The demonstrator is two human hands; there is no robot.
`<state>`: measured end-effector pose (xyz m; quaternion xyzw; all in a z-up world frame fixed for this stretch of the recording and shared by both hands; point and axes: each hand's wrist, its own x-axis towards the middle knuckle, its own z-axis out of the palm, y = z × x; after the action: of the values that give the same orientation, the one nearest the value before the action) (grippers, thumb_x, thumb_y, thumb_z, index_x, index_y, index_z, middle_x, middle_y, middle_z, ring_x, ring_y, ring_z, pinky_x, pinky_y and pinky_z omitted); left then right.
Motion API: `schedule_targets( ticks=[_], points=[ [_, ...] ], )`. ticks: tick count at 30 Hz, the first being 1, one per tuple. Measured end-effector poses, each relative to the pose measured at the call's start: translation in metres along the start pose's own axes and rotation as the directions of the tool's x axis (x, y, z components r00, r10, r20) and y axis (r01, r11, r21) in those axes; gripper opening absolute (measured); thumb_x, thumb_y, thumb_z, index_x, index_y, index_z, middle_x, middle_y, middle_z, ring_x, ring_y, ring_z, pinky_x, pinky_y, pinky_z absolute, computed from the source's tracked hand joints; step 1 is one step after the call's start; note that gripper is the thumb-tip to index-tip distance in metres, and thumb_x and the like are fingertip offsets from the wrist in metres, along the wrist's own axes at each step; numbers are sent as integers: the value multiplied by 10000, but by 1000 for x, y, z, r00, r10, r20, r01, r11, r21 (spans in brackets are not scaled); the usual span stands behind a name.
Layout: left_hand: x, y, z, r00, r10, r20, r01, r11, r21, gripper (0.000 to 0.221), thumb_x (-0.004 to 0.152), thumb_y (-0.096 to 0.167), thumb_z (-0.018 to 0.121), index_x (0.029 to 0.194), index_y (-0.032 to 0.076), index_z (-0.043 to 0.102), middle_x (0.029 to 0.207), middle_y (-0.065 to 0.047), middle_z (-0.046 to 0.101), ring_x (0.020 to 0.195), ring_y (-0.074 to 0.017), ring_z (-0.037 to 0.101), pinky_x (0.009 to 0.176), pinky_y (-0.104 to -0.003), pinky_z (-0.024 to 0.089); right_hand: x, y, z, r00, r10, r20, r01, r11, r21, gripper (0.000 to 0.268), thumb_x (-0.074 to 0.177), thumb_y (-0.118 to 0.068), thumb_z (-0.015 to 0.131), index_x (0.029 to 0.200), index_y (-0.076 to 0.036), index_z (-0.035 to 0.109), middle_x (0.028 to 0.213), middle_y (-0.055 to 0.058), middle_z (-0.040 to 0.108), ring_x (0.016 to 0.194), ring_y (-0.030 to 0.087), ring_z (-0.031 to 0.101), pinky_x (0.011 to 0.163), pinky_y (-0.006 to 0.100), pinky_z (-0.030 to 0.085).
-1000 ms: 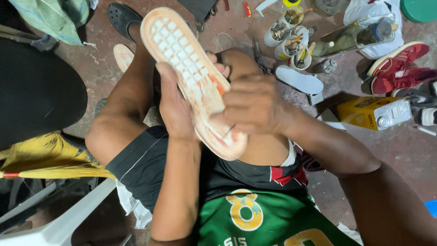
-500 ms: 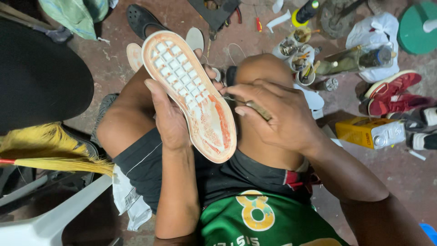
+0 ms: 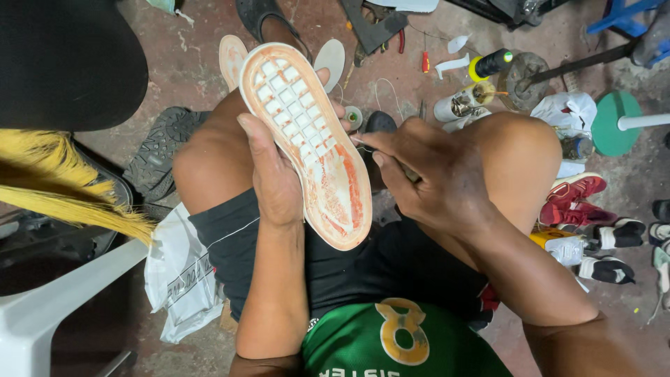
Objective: The person uses a pair of shears to trim edges on a shoe sole and then uses a needle and thread to sew along the edge of the sole while holding it on their lap.
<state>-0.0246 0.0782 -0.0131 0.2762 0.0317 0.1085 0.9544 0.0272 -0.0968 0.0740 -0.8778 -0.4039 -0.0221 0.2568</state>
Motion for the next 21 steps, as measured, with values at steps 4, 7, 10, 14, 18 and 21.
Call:
schedule_targets(
  ticks=[4,7,10,14,18,21],
  points=[
    [0,0,-8,1000,12,1,-12,999,-43,911,1093,694,325,1583,-71,398,1234,-197,652,1092,-253,677,969,-403,584,6,-5,9,1000,-27,-6,27,998,48,267,927,-26,739,1188,-80,718,805,75,604,633,231,608,564,375,470],
    [1,-3,-11,997,35,-62,-34,999,22,884,1032,686,340,1594,4,365,1430,-190,620,1135,-259,673,1001,-421,589,9,-5,12,999,-51,-5,51,999,-3,242,932,-29,738,1169,-74,716,822,82,612,651,245,624,564,380,475],
    [0,-5,-14,997,62,-55,-60,998,34,882,1056,690,341,1610,6,379,1418,-215,594,1098,-245,673,977,-397,585,11,-6,12,996,-83,-11,83,996,-24,252,934,-29,727,1182,-67,705,851,80,614,695,261,636,593,392,484],
    [-3,-6,-16,995,89,-39,-88,996,27,855,1102,692,328,1574,-19,391,1370,-228,605,1091,-244,667,986,-399,575,12,-7,14,998,-67,-11,67,998,-6,242,939,-25,717,1176,-77,712,846,67,613,688,251,635,586,391,482],
    [-4,-7,-15,997,69,-40,-65,992,104,879,1068,693,324,1595,-9,372,1426,-196,600,1126,-241,665,1008,-396,568,9,-5,14,998,-66,1,65,992,-104,239,892,-48,732,1124,-106,747,769,65,580,649,264,629,534,414,451],
    [-4,-9,-13,999,26,-35,-18,978,207,905,1018,701,329,1598,6,323,1490,-137,573,1216,-240,644,1082,-401,552,7,2,11,996,-71,51,77,989,-127,199,903,-97,741,1102,-110,733,793,61,587,678,256,654,545,414,459]
  ],
)
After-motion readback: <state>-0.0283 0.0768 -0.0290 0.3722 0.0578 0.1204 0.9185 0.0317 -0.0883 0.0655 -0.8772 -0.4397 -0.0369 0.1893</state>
